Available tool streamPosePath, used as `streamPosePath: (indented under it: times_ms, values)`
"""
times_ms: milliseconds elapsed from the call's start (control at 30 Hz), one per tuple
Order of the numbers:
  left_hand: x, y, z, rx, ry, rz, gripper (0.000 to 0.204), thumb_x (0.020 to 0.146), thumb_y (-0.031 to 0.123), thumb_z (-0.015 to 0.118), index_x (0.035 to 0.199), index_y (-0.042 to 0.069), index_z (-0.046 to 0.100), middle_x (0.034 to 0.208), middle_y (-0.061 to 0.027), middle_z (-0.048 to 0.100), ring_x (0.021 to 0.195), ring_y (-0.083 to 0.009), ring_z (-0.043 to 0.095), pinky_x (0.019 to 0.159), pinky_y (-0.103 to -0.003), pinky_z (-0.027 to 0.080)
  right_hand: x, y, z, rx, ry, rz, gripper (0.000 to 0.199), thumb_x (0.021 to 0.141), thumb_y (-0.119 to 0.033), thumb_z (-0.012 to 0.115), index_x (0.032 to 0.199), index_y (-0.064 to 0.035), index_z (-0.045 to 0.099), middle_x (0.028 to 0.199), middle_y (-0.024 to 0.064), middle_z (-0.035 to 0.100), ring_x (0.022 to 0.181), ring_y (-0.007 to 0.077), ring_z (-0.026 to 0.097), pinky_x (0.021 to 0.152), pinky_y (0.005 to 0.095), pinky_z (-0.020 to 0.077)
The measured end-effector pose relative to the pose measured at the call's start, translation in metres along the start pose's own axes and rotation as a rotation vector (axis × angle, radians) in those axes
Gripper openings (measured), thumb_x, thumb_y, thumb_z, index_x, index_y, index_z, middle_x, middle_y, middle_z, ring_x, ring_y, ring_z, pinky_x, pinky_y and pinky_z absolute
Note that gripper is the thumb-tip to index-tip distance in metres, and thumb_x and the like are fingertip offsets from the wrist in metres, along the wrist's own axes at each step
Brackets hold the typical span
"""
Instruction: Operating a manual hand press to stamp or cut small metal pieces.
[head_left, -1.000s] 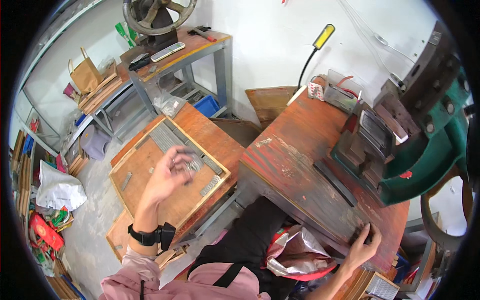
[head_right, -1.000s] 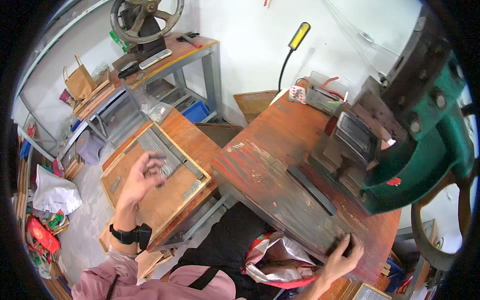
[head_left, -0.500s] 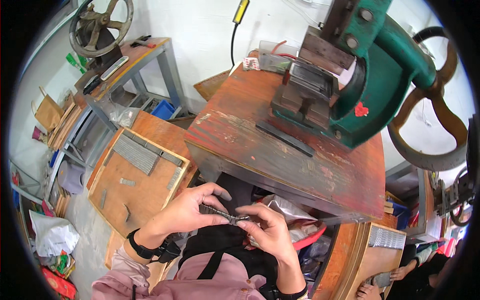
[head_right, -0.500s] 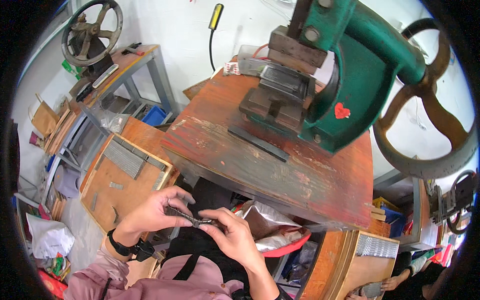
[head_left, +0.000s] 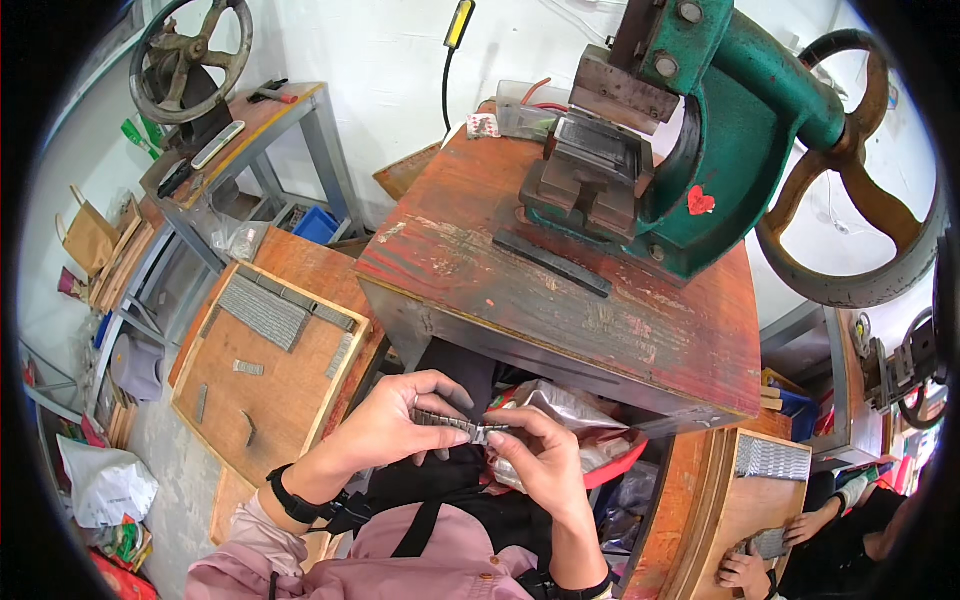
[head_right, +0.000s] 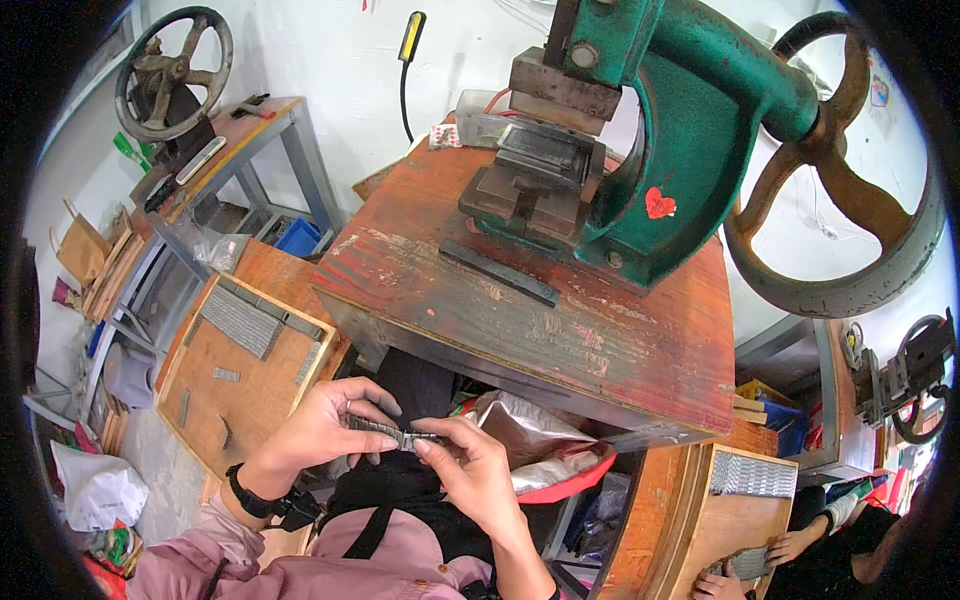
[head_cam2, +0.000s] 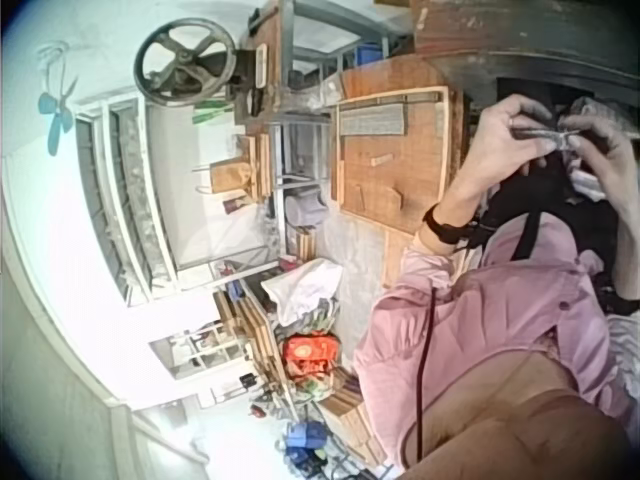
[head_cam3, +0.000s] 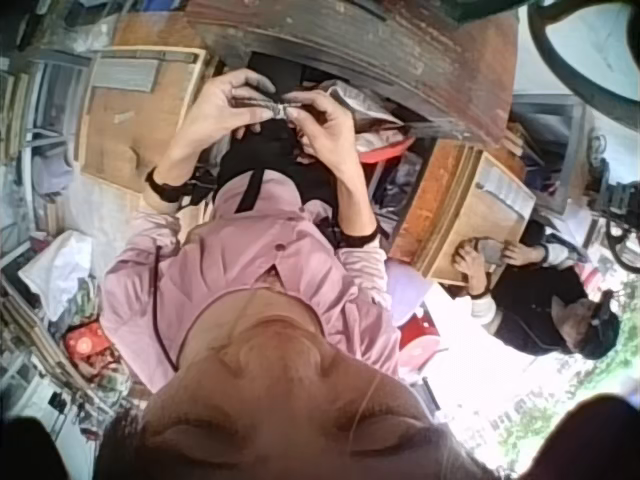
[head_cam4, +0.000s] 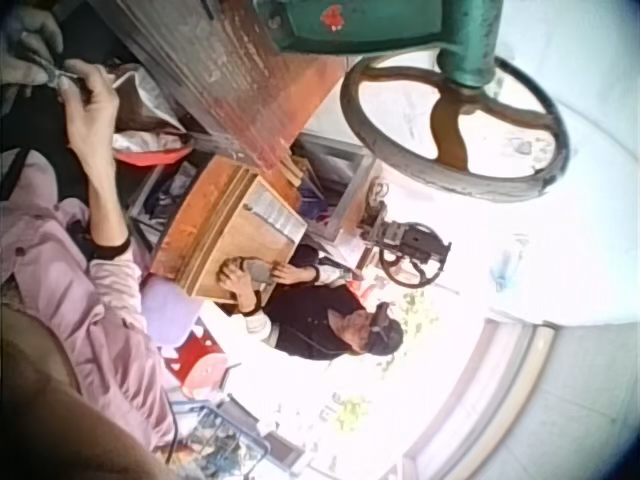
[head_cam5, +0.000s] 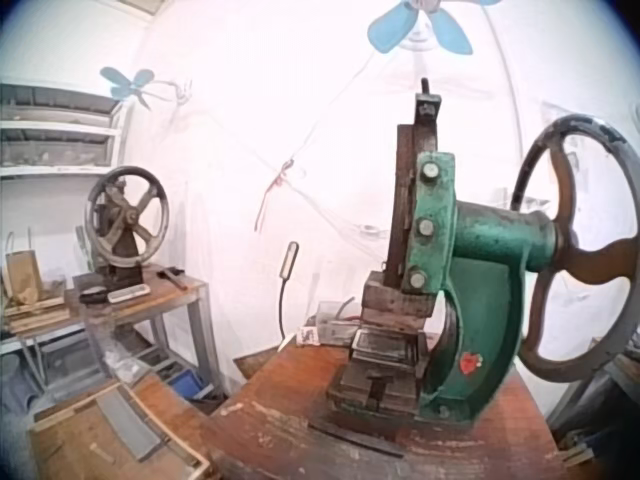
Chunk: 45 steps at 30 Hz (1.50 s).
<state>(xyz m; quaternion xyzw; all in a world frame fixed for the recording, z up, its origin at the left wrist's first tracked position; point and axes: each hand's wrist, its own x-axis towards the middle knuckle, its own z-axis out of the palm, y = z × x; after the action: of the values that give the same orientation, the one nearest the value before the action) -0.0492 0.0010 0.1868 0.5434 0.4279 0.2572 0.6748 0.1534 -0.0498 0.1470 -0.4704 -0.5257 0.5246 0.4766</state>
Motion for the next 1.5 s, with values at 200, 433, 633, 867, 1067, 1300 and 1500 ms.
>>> streamPosePath:
  times_ms: [200, 433, 633, 867, 1067, 1300, 1500]
  values:
    - [0.002, 0.0, -0.002, -0.134, 0.025, -0.052, 0.036, 0.08, 0.002, 0.072, 0.113, -0.003, 0.056, 0.094, -0.0111, 0.069, 0.066, -0.0109, 0.065, 0.048, -0.023, 0.053, -0.002, 0.001, 0.0, -0.296, -0.042, -0.18, 0.035, 0.079, 0.006, 0.071, 0.113, 0.0053, 0.061, 0.102, 0.0071, 0.061, 0.091, 0.012, 0.06, 0.076, 0.0252, 0.0505]
    - [0.006, -0.002, -0.002, -0.113, -0.123, 0.03, 0.043, 0.083, 0.005, 0.07, 0.125, 0.003, 0.058, 0.093, -0.0066, 0.069, 0.071, -0.0114, 0.066, 0.052, -0.023, 0.055, 0.0, 0.014, 0.002, -0.188, 0.079, -0.183, 0.038, 0.077, 0.009, 0.073, 0.112, 0.0064, 0.06, 0.101, 0.0098, 0.06, 0.09, 0.0145, 0.062, 0.077, 0.0267, 0.0521]
    - [0.012, -0.006, -0.007, -0.071, -0.165, 0.022, 0.035, 0.085, 0.006, 0.07, 0.119, 0.002, 0.062, 0.093, -0.007, 0.068, 0.072, -0.0114, 0.066, 0.056, -0.025, 0.057, 0.001, 0.015, -0.003, -0.195, 0.049, -0.192, 0.038, 0.077, 0.008, 0.073, 0.112, 0.0066, 0.06, 0.101, 0.0097, 0.06, 0.09, 0.0148, 0.062, 0.078, 0.0273, 0.0519]
    - [0.019, -0.013, -0.005, -0.161, -0.155, 0.048, 0.034, 0.086, 0.006, 0.069, 0.118, 0.0, 0.061, 0.096, -0.0083, 0.068, 0.078, -0.0133, 0.067, 0.068, -0.028, 0.059, 0.002, 0.011, -0.002, -0.204, 0.067, -0.171, 0.034, 0.077, 0.008, 0.073, 0.109, 0.006, 0.06, 0.1, 0.0097, 0.06, 0.09, 0.0152, 0.063, 0.079, 0.0278, 0.0527]
    - [0.017, -0.02, -0.004, -0.212, -0.164, 0.082, 0.033, 0.086, 0.006, 0.069, 0.118, 0.0, 0.061, 0.095, -0.0079, 0.068, 0.081, -0.0125, 0.066, 0.073, -0.027, 0.057, 0.007, 0.01, -0.004, -0.306, 0.036, -0.246, 0.033, 0.077, 0.006, 0.073, 0.107, 0.0056, 0.06, 0.096, 0.0108, 0.061, 0.087, 0.0149, 0.064, 0.074, 0.0273, 0.0548]
    - [0.019, -0.027, -0.011, -0.147, -0.098, 0.048, 0.026, 0.086, 0.007, 0.069, 0.11, -0.002, 0.063, 0.091, -0.0074, 0.069, 0.079, -0.0109, 0.066, 0.072, -0.026, 0.055, 0.014, 0.002, 0.002, -0.363, 0.048, -0.269, 0.036, 0.077, -0.004, 0.076, 0.11, -0.0013, 0.062, 0.091, 0.014, 0.064, 0.074, 0.0241, 0.064, 0.064, 0.031, 0.0515]
    - [0.019, -0.028, -0.013, -0.172, -0.074, 0.012, 0.024, 0.085, 0.005, 0.07, 0.107, -0.002, 0.062, 0.09, -0.0074, 0.069, 0.079, -0.0106, 0.066, 0.073, -0.026, 0.055, 0.021, -0.005, 0.004, -0.48, -0.008, -0.344, 0.037, 0.077, -0.004, 0.074, 0.112, -0.0027, 0.062, 0.087, 0.0132, 0.062, 0.067, 0.023, 0.061, 0.061, 0.0321, 0.0511]
